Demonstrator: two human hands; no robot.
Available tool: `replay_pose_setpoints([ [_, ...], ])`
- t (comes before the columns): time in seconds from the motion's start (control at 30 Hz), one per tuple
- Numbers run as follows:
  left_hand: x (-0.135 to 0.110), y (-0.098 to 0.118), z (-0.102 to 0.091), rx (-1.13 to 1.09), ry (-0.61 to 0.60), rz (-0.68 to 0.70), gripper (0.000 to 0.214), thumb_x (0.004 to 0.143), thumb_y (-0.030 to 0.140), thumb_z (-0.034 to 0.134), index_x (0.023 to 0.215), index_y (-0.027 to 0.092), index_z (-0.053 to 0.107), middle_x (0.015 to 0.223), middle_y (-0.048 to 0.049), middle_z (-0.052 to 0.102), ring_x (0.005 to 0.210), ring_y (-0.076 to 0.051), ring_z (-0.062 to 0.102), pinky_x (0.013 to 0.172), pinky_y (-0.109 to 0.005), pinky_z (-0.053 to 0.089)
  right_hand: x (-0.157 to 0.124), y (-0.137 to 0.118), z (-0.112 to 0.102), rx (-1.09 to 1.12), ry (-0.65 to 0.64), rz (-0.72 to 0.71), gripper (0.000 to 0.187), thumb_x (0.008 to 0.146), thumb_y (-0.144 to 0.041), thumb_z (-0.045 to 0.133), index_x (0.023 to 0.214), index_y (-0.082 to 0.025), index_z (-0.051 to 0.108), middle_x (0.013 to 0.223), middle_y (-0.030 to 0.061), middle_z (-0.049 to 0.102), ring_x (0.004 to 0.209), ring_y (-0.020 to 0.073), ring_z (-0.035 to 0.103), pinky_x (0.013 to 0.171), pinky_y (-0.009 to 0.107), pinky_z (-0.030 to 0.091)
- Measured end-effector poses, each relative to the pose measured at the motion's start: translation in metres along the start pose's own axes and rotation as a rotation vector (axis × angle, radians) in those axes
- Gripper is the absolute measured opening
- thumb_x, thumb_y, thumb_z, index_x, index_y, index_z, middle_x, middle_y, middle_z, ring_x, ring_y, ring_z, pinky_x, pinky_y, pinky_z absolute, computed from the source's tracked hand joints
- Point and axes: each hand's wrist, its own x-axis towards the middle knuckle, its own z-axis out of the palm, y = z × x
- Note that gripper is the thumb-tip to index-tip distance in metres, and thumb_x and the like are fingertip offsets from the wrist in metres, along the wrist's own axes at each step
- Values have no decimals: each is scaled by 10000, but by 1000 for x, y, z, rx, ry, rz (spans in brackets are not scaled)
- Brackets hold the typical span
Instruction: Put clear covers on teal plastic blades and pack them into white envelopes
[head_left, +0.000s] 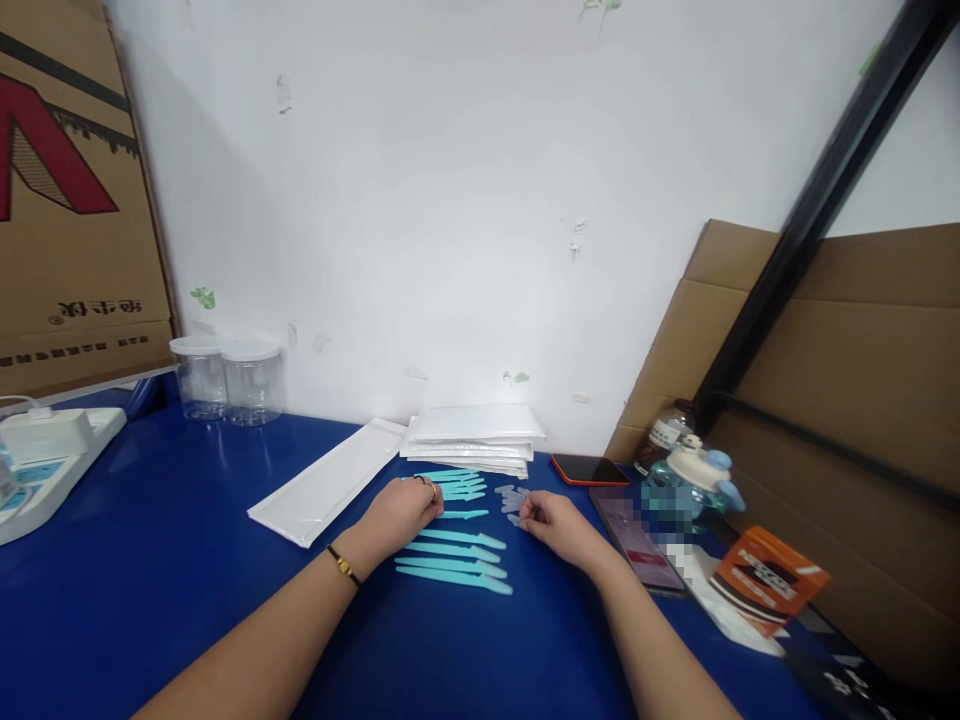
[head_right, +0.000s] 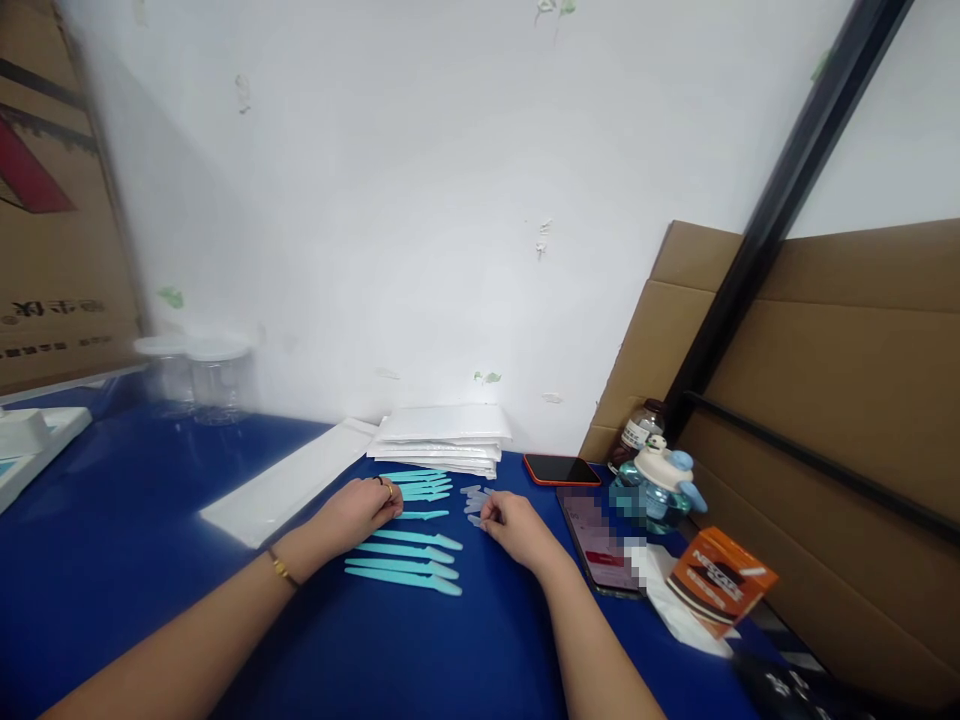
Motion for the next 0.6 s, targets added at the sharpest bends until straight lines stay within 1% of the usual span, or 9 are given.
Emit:
replay_pose_setpoints([
  [0.07, 0, 1, 0, -19, 6, 4, 216, 841, 243, 400, 726, 197, 577, 769, -28, 626, 689, -151, 550, 632, -243, 344, 0, -7, 4, 84, -18, -30, 21, 752, -188, 551, 765, -177, 563, 679, -8, 554, 590, 112, 475, 535, 203, 352],
  [0.13, 0, 2, 2, -79, 23, -20, 236, 864, 267, 363, 748, 192, 555, 752, -28, 605, 679, -150, 535, 623, -245, 346, -1, -13, 7, 140, -5, -57, 45, 773, -219, 542, 764, -176, 553, 686, -8, 560, 591, 107, 469, 532, 200, 351],
  [0.23, 1, 3, 6, -238, 31, -89, 289, 905, 325, 272, 807, 190, 508, 705, -9, 552, 620, -139, 492, 575, -240, 346, -1, -19, 6, 179, 51, -61, 91, 786, -261, 538, 760, -175, 548, 676, -13, 560, 590, 104, 471, 538, 202, 359],
  [0.3, 0, 3, 6, -339, 40, -102, 337, 917, 382, 230, 813, 191, 487, 707, 1, 530, 611, -136, 471, 575, -241, 357, -1, -20, 3, 201, 104, -68, 122, 787, -293, 546, 771, -173, 556, 690, -9, 571, 609, 109, 488, 556, 206, 374],
  [0.37, 0, 4, 5, -420, 42, -75, 366, 914, 431, 233, 804, 194, 489, 734, 2, 532, 644, -139, 476, 614, -245, 380, -2, -21, 0, 217, 151, -91, 143, 792, -316, 547, 786, -174, 566, 719, 0, 588, 638, 117, 507, 581, 212, 390],
  [0.43, -2, 6, 1, -477, 8, -25, 372, 911, 438, 252, 810, 196, 516, 771, 1, 554, 691, -142, 496, 664, -244, 397, -2, -23, -1, 214, 185, -120, 149, 795, -325, 548, 796, -178, 575, 739, 8, 599, 656, 126, 518, 599, 220, 397],
  [0.5, -3, 8, -4, -488, -41, 16, 385, 910, 425, 261, 820, 198, 558, 804, -2, 584, 718, -143, 513, 693, -240, 402, -3, -25, -1, 199, 222, -148, 154, 798, -333, 547, 798, -183, 582, 741, 12, 602, 662, 134, 521, 604, 225, 397],
  [0.6, -6, 11, -8, -448, -80, 32, 414, 911, 411, 268, 805, 202, 609, 831, -2, 615, 740, -140, 531, 707, -229, 399, -4, -29, -2, 175, 258, -185, 148, 806, -331, 543, 803, -190, 592, 756, 13, 603, 665, 135, 518, 605, 228, 390],
])
